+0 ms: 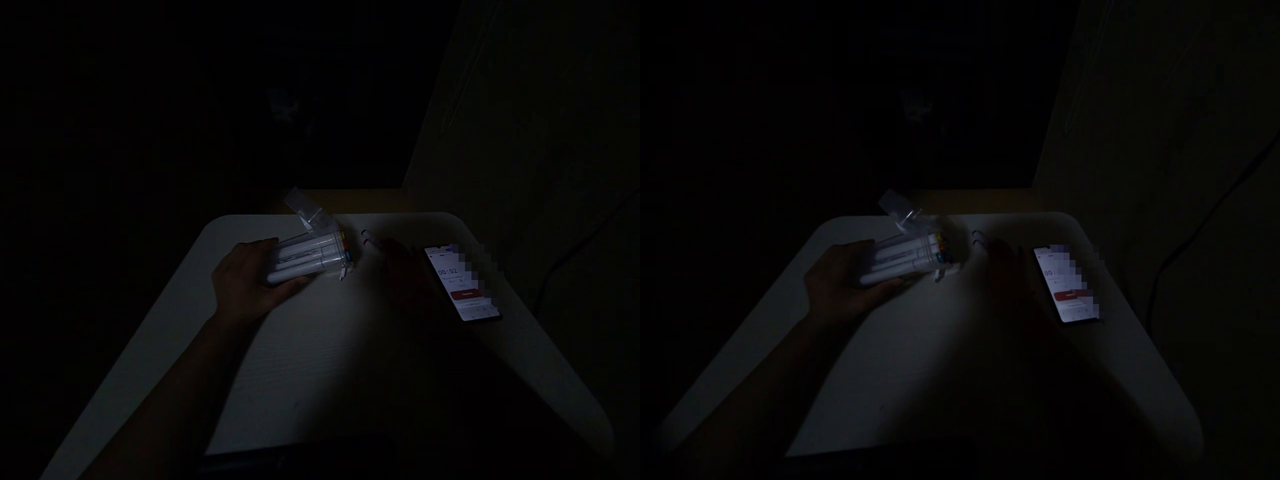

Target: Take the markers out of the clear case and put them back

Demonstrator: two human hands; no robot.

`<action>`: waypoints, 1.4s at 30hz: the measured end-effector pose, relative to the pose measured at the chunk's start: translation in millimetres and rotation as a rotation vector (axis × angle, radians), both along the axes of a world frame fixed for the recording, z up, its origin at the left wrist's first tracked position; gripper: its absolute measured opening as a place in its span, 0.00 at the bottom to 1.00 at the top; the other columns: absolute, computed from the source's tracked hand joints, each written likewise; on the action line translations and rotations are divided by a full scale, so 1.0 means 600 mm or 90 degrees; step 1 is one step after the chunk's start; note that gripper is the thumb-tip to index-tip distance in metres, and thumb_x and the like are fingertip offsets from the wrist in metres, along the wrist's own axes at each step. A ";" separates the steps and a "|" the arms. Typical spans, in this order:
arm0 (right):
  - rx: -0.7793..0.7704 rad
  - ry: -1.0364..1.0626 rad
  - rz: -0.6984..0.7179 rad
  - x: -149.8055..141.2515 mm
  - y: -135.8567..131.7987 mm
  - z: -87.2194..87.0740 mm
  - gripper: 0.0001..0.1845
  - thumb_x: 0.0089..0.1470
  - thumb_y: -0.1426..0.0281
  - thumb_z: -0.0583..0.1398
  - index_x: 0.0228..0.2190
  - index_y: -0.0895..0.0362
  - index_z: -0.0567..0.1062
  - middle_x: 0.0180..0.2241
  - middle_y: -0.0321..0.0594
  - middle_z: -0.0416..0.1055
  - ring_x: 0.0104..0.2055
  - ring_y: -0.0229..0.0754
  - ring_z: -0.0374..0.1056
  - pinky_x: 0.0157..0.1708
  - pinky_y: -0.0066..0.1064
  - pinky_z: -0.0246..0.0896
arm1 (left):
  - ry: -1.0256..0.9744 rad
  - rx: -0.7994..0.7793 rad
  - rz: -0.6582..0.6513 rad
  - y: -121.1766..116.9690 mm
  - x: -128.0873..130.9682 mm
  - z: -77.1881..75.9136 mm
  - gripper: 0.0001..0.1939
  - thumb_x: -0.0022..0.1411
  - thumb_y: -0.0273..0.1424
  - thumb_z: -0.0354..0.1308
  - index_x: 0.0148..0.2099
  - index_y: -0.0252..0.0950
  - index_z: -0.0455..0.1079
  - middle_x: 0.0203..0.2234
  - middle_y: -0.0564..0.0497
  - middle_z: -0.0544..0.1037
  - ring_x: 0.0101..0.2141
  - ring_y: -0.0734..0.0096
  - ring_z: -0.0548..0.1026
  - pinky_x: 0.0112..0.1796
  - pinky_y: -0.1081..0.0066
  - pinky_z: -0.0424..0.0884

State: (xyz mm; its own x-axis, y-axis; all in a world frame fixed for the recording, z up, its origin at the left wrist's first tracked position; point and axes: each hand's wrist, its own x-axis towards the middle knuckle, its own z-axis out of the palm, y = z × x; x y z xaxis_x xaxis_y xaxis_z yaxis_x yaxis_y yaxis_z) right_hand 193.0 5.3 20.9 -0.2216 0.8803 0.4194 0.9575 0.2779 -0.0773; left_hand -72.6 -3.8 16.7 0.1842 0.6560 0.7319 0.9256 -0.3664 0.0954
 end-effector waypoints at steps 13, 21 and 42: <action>0.091 0.157 0.319 -0.041 -0.037 0.040 0.24 0.57 0.72 0.45 0.55 0.63 0.59 0.60 0.45 0.53 0.64 0.38 0.42 0.61 0.37 0.45 | -0.003 -0.019 0.000 -0.002 0.000 0.003 0.37 0.44 0.55 0.58 0.50 0.37 0.63 0.41 0.43 0.75 0.40 0.55 0.73 0.41 0.59 0.70; 0.099 0.167 0.381 -0.048 -0.035 0.041 0.21 0.57 0.74 0.47 0.50 0.65 0.65 0.54 0.47 0.62 0.60 0.37 0.52 0.57 0.35 0.53 | -0.030 -0.024 -0.019 -0.002 -0.003 0.002 0.35 0.44 0.52 0.60 0.51 0.39 0.62 0.42 0.43 0.74 0.42 0.55 0.73 0.42 0.59 0.70; 0.154 0.336 0.294 -0.019 -0.021 0.045 0.11 0.55 0.68 0.54 0.36 0.56 0.74 0.35 0.40 0.69 0.38 0.37 0.66 0.38 0.31 0.63 | -0.043 -0.033 -0.015 -0.002 -0.001 0.001 0.35 0.44 0.52 0.60 0.51 0.39 0.63 0.42 0.44 0.74 0.42 0.55 0.72 0.41 0.58 0.70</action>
State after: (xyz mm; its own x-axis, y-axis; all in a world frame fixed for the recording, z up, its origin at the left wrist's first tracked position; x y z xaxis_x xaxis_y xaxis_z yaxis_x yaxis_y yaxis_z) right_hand 181.9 -7.2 47.7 -0.2618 0.6164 0.7426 0.5913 0.7106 -0.3814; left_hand -73.2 -4.9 17.1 0.1510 0.6892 0.7086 0.9078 -0.3804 0.1765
